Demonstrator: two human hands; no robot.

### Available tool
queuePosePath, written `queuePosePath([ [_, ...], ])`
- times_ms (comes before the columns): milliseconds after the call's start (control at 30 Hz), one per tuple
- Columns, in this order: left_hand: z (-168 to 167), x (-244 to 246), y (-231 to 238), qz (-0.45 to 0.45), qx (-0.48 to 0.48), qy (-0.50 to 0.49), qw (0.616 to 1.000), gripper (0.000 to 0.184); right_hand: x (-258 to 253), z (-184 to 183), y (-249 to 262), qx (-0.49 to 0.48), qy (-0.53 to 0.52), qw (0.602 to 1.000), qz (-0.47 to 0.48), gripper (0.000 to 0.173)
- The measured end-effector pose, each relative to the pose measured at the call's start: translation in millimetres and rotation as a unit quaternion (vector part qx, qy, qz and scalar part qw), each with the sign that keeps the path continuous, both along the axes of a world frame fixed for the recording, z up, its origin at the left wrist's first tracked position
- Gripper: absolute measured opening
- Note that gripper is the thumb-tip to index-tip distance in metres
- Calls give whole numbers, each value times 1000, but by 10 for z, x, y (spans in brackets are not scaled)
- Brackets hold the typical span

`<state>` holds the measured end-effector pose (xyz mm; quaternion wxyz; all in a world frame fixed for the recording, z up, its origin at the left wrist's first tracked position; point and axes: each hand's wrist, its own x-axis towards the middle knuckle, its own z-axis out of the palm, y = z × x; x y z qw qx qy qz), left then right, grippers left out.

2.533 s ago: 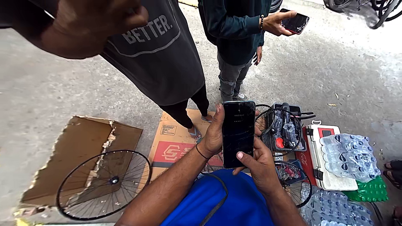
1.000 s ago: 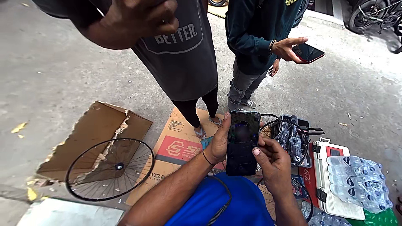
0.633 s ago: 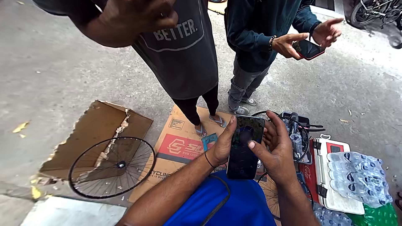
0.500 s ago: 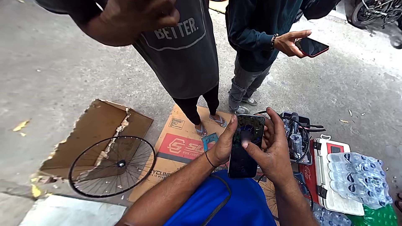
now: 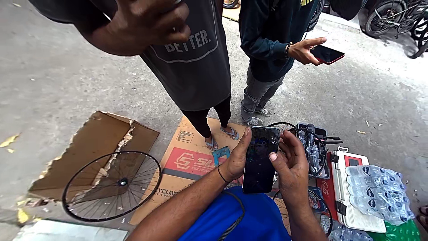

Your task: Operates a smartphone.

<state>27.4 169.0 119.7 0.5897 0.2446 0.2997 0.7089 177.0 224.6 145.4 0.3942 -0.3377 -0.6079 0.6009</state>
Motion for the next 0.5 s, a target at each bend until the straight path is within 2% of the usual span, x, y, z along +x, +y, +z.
queuePosePath([
  [67,-12,-19,11,-4,0,2,1000,65,48,-43,-37,-5,7,999,-43,51],
  [133,-23,-33,8,-21,5,2,1000,69,105,-56,-58,-19,10,998,-51,45],
  [200,-20,-26,-11,-28,-10,22,999,70,141,-60,-67,-19,-5,999,-50,50],
  [300,16,19,-11,-13,-23,42,999,62,164,-36,-13,-5,-18,1000,-21,62],
  [500,28,94,33,-31,-15,23,999,62,136,79,117,24,-46,998,20,75],
])
